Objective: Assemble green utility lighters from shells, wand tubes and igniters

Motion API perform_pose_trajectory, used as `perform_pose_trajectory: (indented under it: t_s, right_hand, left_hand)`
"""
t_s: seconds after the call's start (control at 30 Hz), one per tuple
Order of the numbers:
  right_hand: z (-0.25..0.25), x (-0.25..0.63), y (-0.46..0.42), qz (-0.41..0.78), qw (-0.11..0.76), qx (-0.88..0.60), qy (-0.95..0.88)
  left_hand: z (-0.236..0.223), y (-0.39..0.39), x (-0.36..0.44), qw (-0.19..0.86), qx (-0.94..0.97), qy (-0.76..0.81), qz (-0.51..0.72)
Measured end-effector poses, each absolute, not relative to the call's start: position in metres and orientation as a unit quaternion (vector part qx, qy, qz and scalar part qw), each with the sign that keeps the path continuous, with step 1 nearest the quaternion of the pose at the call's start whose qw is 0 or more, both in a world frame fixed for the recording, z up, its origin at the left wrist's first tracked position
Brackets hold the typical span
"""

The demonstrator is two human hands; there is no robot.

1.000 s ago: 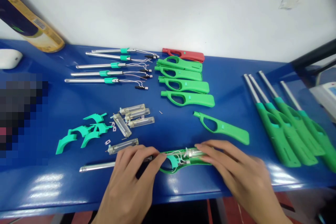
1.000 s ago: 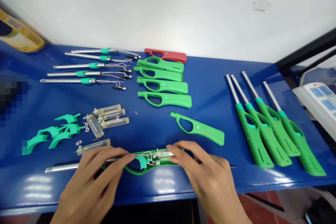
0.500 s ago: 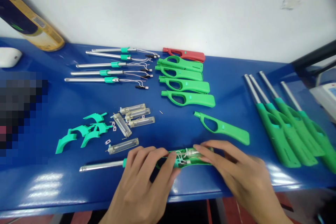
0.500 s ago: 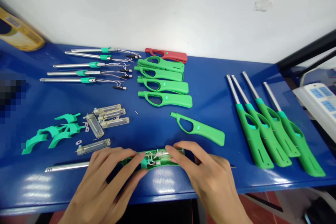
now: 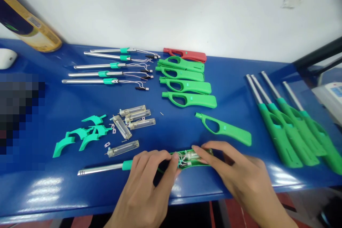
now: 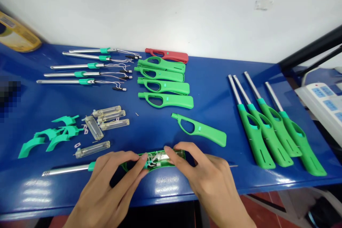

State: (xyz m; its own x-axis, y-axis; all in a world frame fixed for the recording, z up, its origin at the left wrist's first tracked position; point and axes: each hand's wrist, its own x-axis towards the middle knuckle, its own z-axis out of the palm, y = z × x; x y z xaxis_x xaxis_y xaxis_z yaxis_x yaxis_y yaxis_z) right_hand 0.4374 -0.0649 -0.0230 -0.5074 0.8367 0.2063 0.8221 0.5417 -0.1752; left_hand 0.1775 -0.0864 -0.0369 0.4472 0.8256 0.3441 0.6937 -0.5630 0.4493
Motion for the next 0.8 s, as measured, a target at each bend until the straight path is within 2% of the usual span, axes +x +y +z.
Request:
perform_pose_trajectory:
  t_s: [0.23, 0.37, 0.8]
  right_hand:
    - [-0.0238, 0.4387, -0.0652, 0.038, 0.128, -0.479, -0.868]
    - [-0.0246, 0.4381, -0.0653, 0.046, 0.13, -0.477, -0.868]
    - [-0.0248, 0.4387, -0.0678, 0.063, 0.129, -0.488, -0.861]
  left_hand:
    - [-0.0354, -0.0841, 0.1791, 0.1, 0.849, 0.454, 0.251]
    - [-0.0362, -0.0835, 0.1809, 0.11, 0.836, 0.459, 0.28]
    - [-0.0368, -0.0824, 0.1812, 0.131, 0.836, 0.462, 0.265]
